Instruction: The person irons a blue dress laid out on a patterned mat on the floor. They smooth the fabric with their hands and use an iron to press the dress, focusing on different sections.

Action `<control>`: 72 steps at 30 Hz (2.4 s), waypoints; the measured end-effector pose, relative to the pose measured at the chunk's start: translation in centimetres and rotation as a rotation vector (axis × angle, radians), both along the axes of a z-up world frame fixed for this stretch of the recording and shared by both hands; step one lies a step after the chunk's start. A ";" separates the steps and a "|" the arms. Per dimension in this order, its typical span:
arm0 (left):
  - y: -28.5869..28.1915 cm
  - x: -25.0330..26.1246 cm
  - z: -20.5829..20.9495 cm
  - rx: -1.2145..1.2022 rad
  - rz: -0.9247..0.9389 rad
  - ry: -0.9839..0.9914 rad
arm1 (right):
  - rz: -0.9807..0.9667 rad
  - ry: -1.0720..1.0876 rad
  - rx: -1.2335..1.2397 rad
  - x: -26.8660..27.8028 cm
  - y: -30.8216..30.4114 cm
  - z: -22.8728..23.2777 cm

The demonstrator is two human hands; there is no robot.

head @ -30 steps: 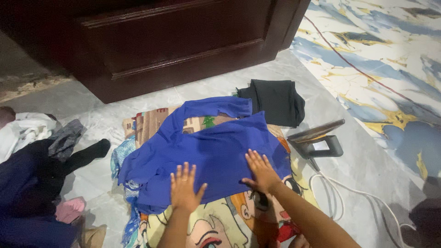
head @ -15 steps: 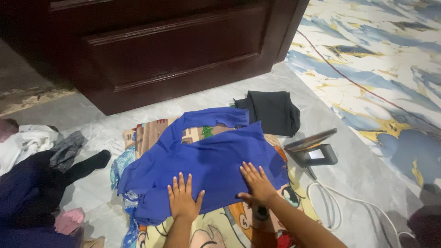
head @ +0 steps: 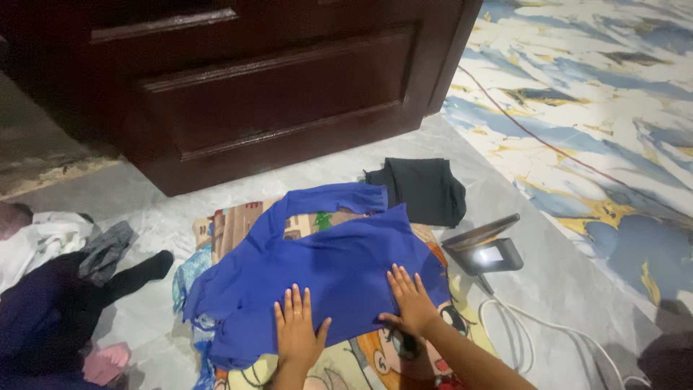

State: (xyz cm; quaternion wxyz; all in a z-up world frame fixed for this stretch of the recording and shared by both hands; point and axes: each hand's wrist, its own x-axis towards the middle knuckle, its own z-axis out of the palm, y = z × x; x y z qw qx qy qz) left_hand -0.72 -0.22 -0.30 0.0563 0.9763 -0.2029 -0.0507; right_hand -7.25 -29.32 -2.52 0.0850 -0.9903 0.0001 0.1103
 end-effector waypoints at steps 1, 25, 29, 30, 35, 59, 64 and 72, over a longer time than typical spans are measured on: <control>-0.3 0.2 -0.2 0.000 -0.009 0.008 | 0.010 -0.015 0.013 0.3 -0.1 0.2; -11.8 -0.2 2.0 -0.403 -0.346 -0.261 | -0.025 -0.595 0.108 -7.2 -4.7 1.2; -15.2 -1.2 3.7 -0.412 -0.394 -0.286 | -0.163 -0.768 0.069 -9.4 -6.6 1.7; -16.1 -1.6 4.2 -0.400 -0.401 -0.280 | -0.206 -0.792 0.053 -10.0 -7.2 2.0; -19.5 -3.9 5.1 -0.442 -0.481 -0.273 | -0.490 -0.883 0.059 -12.2 -9.9 2.7; -21.9 -4.0 4.5 -0.437 -0.552 -0.288 | -0.878 -0.749 0.494 -7.3 -15.8 1.2; -21.5 -4.1 4.3 -0.484 -0.552 -0.305 | -1.068 -0.524 0.842 -6.0 -18.9 0.0; -18.7 -3.2 4.4 -0.459 -0.455 -0.266 | -0.851 -0.576 0.632 -1.0 -19.3 5.1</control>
